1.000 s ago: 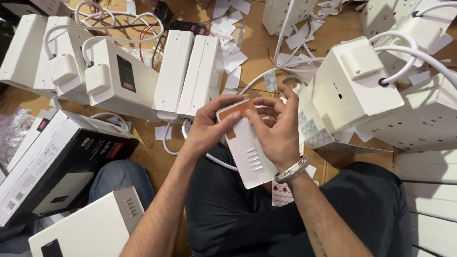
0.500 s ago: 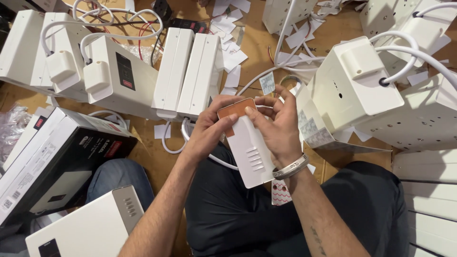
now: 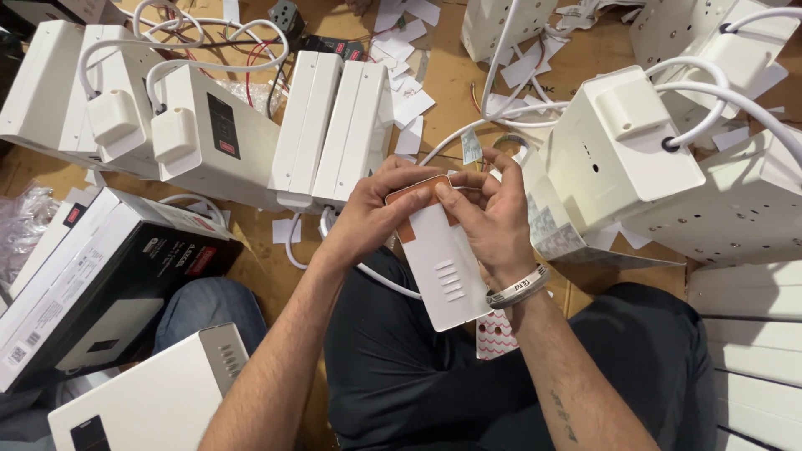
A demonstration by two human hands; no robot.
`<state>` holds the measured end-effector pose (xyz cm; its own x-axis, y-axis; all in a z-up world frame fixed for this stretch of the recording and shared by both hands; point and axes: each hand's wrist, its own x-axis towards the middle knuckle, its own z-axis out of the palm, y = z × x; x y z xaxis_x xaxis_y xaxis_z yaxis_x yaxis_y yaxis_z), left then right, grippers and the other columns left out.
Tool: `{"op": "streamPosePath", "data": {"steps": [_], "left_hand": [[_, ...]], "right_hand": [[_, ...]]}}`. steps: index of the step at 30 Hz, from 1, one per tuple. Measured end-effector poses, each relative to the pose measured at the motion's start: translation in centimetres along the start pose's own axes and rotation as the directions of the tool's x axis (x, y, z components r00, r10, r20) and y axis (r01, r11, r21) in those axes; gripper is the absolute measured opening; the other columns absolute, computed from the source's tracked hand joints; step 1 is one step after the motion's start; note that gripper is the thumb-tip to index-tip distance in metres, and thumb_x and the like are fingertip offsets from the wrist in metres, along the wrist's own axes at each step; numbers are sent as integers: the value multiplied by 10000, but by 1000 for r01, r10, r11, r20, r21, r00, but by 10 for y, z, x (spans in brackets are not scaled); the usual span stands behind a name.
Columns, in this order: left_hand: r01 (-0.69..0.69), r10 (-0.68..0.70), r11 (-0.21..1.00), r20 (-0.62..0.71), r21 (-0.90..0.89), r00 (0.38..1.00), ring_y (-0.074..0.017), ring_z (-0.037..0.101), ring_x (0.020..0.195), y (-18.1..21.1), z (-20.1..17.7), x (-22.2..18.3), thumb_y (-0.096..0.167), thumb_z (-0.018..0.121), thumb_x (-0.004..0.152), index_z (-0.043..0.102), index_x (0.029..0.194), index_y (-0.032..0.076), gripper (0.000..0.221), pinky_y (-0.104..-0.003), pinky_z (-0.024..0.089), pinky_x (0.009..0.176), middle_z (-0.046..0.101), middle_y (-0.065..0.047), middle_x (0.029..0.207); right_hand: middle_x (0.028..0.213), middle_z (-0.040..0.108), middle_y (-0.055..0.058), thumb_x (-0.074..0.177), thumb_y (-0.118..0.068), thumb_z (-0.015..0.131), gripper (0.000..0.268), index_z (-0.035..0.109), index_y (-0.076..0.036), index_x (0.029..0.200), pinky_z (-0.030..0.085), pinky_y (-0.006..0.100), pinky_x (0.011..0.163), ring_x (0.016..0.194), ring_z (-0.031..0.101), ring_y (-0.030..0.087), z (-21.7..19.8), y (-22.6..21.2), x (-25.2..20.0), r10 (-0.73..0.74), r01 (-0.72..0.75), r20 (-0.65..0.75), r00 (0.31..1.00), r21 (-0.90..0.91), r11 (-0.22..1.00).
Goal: The person applies product labels and identification stickers to the housings of electronic devices.
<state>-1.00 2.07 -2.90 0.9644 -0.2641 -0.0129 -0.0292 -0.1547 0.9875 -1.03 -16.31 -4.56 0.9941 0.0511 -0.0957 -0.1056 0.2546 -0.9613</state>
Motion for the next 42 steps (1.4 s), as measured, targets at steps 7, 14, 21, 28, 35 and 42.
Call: {"op": "streamPosePath", "data": {"steps": [7,14,21,28,35,42], "left_hand": [[-141,142,987,-10,74,990,-138,609,1094,-16,-2,4,185,603,1026,715,1302,60,322,-285,531,970,634,-44,1128],[-73,75,997,84,-29,994,-120,636,1163,3,4,-1,232,606,1030,648,1359,76,366,-285,549,981,663,-25,1247],[-75,79,993,39,-93,996,-97,667,1082,-16,5,1,248,650,1037,671,1337,51,360,-267,561,932,713,-14,1161],[79,-78,995,16,-60,997,-87,657,957,-11,7,0,262,639,1002,682,1309,66,367,-278,559,767,724,-6,1065],[-11,11,1000,13,-24,1000,-76,672,986,-9,7,0,225,619,1021,671,1311,56,340,-245,569,821,716,2,1101],[-45,45,997,-2,-68,999,-74,651,992,-15,9,-6,221,622,1045,662,1321,44,330,-249,561,865,713,-19,1096]], "right_hand": [[1097,673,121,879,-97,773,800,279,24,1497,593,272,753,921,675,144,-2,8,5,-32,32,27,999,10,999],[1045,658,92,874,-95,779,743,325,-15,1456,606,272,725,896,689,130,-2,4,5,1,-1,9,1000,19,1000],[1029,658,83,866,-64,771,685,366,-51,1418,612,274,764,922,683,145,-6,0,7,30,-41,64,998,181,983],[1140,691,40,1003,-159,677,344,575,-54,1315,534,335,867,1052,616,143,-54,-3,-14,163,-124,-92,982,331,936],[1147,718,115,972,-83,636,285,562,-70,1247,595,419,894,1080,706,231,-58,-17,-41,204,-212,66,977,437,874],[1054,719,102,984,-59,645,306,556,-82,1276,619,362,793,951,729,210,-53,-13,-52,111,-109,13,994,349,931]]}}
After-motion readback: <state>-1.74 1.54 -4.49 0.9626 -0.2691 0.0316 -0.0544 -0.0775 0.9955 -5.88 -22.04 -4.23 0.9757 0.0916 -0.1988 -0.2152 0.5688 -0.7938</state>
